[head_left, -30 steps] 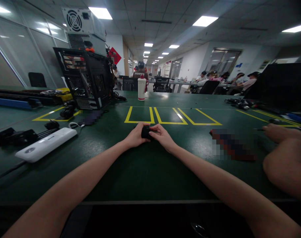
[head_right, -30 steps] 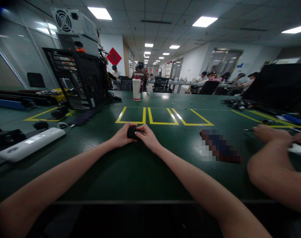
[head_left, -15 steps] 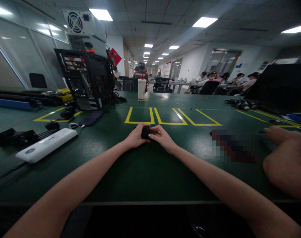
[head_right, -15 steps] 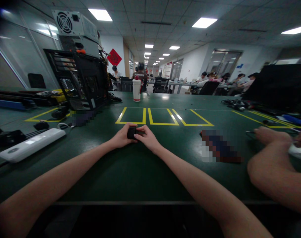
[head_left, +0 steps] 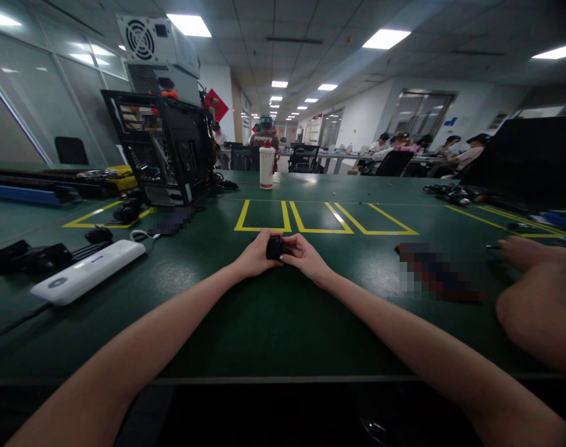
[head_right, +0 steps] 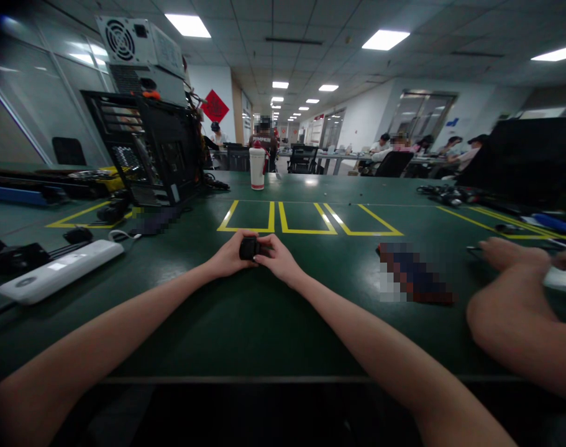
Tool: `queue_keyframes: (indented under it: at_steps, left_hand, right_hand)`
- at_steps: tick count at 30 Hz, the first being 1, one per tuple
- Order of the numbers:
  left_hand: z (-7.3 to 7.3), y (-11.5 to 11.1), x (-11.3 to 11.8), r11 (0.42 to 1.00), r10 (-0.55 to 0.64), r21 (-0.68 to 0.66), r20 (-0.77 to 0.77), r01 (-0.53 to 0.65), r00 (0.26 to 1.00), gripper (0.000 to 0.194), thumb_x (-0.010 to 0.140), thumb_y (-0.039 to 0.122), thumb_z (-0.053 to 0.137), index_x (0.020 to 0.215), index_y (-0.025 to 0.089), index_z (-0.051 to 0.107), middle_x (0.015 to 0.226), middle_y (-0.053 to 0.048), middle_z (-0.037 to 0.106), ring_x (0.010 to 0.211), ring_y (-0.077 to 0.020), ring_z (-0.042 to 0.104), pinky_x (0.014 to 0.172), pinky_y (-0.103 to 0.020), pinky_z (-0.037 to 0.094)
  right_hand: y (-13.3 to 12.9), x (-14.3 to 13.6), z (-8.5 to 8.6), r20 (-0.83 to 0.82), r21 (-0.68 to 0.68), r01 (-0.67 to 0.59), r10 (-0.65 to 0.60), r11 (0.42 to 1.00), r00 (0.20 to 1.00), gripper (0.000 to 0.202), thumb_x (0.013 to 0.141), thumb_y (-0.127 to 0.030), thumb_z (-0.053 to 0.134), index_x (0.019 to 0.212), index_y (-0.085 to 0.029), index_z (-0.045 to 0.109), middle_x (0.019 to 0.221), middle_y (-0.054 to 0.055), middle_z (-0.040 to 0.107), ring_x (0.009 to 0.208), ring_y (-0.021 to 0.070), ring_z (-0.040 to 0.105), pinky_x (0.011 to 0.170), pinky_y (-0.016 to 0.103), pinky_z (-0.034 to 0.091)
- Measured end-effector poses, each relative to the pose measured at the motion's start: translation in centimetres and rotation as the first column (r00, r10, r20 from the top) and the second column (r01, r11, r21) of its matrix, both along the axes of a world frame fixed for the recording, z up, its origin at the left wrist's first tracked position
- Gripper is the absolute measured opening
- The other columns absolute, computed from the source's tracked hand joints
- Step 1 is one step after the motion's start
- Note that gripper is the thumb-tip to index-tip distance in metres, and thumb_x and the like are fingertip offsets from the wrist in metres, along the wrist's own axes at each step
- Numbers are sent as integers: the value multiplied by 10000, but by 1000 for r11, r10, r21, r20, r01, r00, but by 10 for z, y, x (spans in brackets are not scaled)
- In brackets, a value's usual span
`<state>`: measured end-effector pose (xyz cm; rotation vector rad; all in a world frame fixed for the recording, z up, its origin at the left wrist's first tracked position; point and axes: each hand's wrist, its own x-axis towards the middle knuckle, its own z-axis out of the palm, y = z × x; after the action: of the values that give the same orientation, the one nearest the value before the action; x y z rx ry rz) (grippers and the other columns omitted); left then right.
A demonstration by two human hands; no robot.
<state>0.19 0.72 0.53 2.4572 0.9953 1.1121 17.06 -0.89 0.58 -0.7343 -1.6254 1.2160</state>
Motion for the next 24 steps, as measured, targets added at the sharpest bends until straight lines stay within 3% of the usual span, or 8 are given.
queue_keyframes:
  at_steps: [6, 10, 13, 20, 24]
  left_hand:
    - [-1, 2, 1, 1000, 2, -1, 6, -2, 1000, 642, 564, 219, 699, 1107, 204, 356, 1097, -52, 455, 1042, -218, 461, 900, -388, 385]
    - [-1, 1, 1, 1000, 13, -16, 3, -13, 1000, 647, 561, 219, 702, 1108, 203, 359, 1098, -54, 458, 1035, -218, 468, 897, -392, 385]
    - [0, 0, 1, 1000, 11, -17, 10, -10, 1000, 643, 562, 217, 701, 1108, 202, 361, 1098, -54, 459, 1041, -216, 466, 902, -385, 380]
    - [-1, 0, 0, 1000, 0, 4, 4, 0, 1000, 622, 583, 225, 686, 1109, 193, 355, 1092, -58, 457, 1035, -214, 464, 891, -376, 386]
    - [0, 0, 0, 1000, 8, -6, -5, -8, 1000, 637, 574, 219, 693, 1112, 198, 352, 1094, -54, 455, 1034, -216, 467, 889, -381, 390]
  right_hand:
    - [-1, -1, 0, 11, 17, 69, -69, 997, 998, 198, 693, -251, 584, 854, -193, 485, 933, 16, 525, 886, 137, 540, 865, 352, 410]
    - [1, -2, 1, 33, 8, 98, -98, 995, 995, 263, 689, -248, 590, 928, -203, 489, 945, 25, 537, 917, 150, 529, 863, 364, 413]
    - [2, -1, 1, 50, -21, 81, -80, 996, 996, 314, 688, -234, 589, 982, -192, 490, 992, 47, 542, 939, 164, 533, 891, 391, 391]
    - [0, 0, -1, -17, -16, 14, -14, 1000, 1000, 342, 614, -165, 644, 908, -200, 473, 1023, 24, 510, 950, 156, 542, 886, 362, 407]
    - [-2, 0, -1, 10, -5, 51, -51, 999, 999, 253, 674, -241, 603, 894, -208, 484, 983, 15, 523, 924, 140, 540, 863, 341, 420]
